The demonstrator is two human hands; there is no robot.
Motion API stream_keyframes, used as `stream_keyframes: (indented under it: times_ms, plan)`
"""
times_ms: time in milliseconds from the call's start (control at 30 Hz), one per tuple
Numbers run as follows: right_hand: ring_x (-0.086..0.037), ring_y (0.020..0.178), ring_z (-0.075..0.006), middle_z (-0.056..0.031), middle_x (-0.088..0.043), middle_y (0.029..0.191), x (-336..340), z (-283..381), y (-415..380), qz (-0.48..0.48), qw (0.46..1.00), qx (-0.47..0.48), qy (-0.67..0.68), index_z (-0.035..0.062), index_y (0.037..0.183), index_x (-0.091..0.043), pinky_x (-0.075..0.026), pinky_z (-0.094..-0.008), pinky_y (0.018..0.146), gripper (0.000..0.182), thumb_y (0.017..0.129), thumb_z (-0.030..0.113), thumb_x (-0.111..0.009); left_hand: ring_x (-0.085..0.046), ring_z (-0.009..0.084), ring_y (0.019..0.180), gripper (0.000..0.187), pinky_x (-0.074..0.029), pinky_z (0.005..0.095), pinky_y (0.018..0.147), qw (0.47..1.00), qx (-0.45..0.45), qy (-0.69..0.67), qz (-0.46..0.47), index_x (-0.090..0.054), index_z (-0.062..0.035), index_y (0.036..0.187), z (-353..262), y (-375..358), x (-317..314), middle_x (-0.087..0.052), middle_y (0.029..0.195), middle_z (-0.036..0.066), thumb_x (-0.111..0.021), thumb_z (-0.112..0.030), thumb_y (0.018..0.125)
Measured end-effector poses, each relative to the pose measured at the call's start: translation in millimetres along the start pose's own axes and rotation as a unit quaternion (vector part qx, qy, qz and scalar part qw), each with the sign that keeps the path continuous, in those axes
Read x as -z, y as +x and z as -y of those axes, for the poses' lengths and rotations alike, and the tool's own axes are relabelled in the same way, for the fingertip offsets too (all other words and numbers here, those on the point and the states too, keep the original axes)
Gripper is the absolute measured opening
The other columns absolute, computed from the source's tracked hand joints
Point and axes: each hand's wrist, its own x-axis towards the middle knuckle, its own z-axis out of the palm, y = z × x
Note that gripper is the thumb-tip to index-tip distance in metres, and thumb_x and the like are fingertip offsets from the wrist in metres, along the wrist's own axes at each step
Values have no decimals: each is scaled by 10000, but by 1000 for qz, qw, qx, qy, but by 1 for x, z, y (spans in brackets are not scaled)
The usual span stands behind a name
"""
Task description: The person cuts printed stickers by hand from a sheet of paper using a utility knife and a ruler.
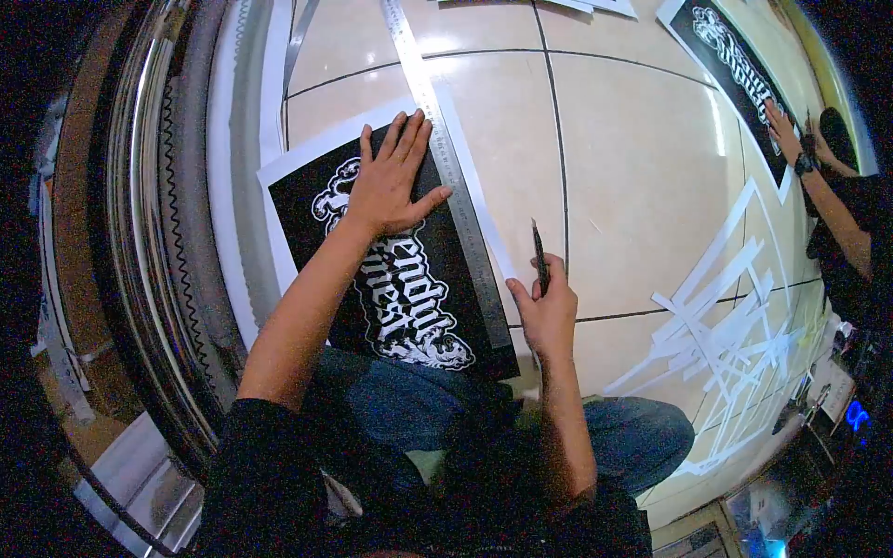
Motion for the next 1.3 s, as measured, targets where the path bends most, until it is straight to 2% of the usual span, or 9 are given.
stream_keyframes:
  times_ms: [133, 200, 300, 433, 500, 800, 1067, 1133, 1300]
  plan:
    - [-476, 552, -158, -29, -469, 612, 0, -2, 1, 1, 1000, 2, 16, 76, 1145, -569, -403, -319, 543, 425, 801, 187, -793, -173, 297, 1502, 983, -40, 622, 1184, 1000, 2, 4, 0, -200, -70, 1561, -1, 1, -1, -199, 1626, 120, -399, -749, 879]
    - [-437, 576, -95, 9, -446, 618, 0, -4, 1, -2, 1000, 13, 20, 58, 1128, -556, -387, -266, 543, 415, 808, 179, -791, -171, 295, 1503, 992, -41, 622, 1183, 1000, 4, 5, 5, -203, -71, 1561, 0, 1, -1, -198, 1627, 118, -407, -756, 873]
    - [-433, 578, -93, 12, -443, 622, 0, -2, 0, 2, 1000, 5, 19, 54, 1128, -555, -384, -265, 542, 411, 812, 177, -788, -172, 295, 1503, 996, -42, 624, 1182, 1000, 4, 0, -1, -210, -71, 1559, 0, 1, -1, -201, 1627, 117, -415, -760, 870]
    - [-431, 577, -94, 11, -446, 625, 0, 0, 1, 5, 1000, -1, 13, 56, 1125, -554, -382, -265, 541, 413, 810, 177, -792, -176, 296, 1501, 997, -45, 625, 1182, 1000, 1, 3, -6, -217, -70, 1557, 0, 0, -1, -209, 1624, 117, -418, -762, 869]
    - [-481, 550, -150, -21, -474, 614, -1, -1, 0, -7, 1000, 11, 20, 76, 1139, -573, -400, -318, 534, 406, 806, 168, -787, -175, 295, 1502, 998, -46, 624, 1182, 1000, -2, 1, -11, -217, -69, 1556, 0, 0, -2, -216, 1622, 119, -413, -765, 869]
    - [-446, 557, -133, -18, -453, 620, 1, 4, -2, -7, 1000, 9, 17, 56, 1136, -571, -385, -302, 534, 401, 812, 160, -782, -171, 303, 1502, 980, -36, 629, 1179, 1000, 3, -4, 5, -201, -59, 1557, -1, 0, 0, -208, 1622, 130, -408, -740, 884]
    - [-470, 566, -143, -28, -473, 633, 1, 3, -3, -3, 1000, 12, 12, 65, 1136, -566, -405, -314, 541, 411, 805, 159, -791, -141, 299, 1508, 947, -45, 650, 1173, 1000, 6, 19, 18, -213, -27, 1548, -4, 0, 10, -178, 1629, 130, -379, -702, 905]
    - [-449, 575, -111, -6, -468, 632, 0, 1, -2, -10, 1000, 17, 10, 53, 1124, -555, -398, -277, 546, 434, 789, 167, -805, -146, 317, 1507, 952, -14, 646, 1173, 1000, 0, 2, 19, -181, -33, 1556, -3, -1, 7, -178, 1624, 160, -406, -688, 903]
    - [-464, 551, -146, -23, -469, 619, -2, -1, -2, -13, 1000, 25, 7, 63, 1130, -561, -405, -313, 542, 417, 797, 151, -796, -125, 311, 1511, 962, -12, 647, 1176, 1000, 2, -4, 16, -163, -48, 1563, -2, -2, 3, -154, 1637, 122, -392, -705, 899]
